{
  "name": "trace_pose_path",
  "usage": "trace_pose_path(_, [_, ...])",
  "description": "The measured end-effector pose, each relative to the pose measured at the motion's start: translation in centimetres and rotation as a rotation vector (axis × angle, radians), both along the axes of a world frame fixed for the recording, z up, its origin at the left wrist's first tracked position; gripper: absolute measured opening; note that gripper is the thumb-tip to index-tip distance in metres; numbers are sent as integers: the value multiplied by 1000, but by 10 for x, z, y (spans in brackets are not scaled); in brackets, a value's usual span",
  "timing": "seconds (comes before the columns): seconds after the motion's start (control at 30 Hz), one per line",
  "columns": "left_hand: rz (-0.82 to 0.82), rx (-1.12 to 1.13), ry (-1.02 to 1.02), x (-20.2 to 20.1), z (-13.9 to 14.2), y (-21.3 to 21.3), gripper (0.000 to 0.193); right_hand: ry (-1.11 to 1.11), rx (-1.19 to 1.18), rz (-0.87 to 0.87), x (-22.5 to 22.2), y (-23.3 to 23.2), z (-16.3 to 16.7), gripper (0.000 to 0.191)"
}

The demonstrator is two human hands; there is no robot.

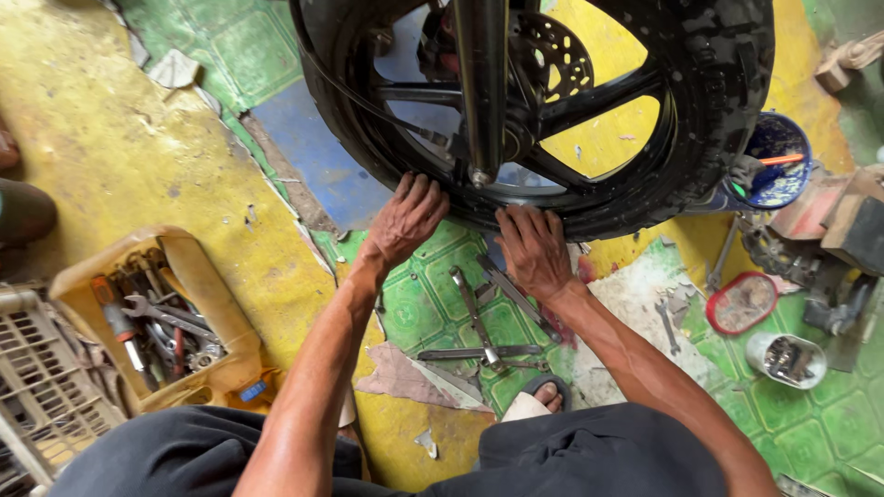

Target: The person sits on the floor in front of a motorcycle with its front wheel raised and works the tire bead away from the rim by hand. They dip their hand into a can, apply liquid to the tire bead around the wheel, and use a metal lever tool to pry the tire bead over the rim edge.

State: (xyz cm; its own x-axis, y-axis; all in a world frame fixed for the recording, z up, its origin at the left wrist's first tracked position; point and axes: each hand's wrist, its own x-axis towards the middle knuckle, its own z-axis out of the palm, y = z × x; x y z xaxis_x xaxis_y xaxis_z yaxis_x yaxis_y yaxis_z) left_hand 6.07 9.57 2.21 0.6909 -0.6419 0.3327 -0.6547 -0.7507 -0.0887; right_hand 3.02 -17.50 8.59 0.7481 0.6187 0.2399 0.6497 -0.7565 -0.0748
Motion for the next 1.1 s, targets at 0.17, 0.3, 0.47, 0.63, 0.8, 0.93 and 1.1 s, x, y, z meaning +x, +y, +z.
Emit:
trace_pose_path(0.17, [9,-44,-4,0,-2,-7,45,35,29,-48,-1,4,2,54])
trace_pose_path(0.3, [-2,-73,10,-4,1,-9,42,22,27,-64,1,6,6,56])
trace_pose_path(0.47, [39,-5,4,0,8,-10,48,80,25,-80,6,10,9,52])
trace_pose_path(0.63, [-5,-15,-53,10,14,-5,50,94,58,-54,8,17,9,45])
trace_pose_path(0.8, [-88,-8,4,17,10,-4,39,104,56,-58,13,23,7,41])
trace_pose_path(0.93, [-76,49,77,20,1,-13,32,135,-5,-79,15,22,2,38])
trace_pose_path(1.1, [-70,110,249,14,0,-29,13,97,-117,-42,10,15,-1,33])
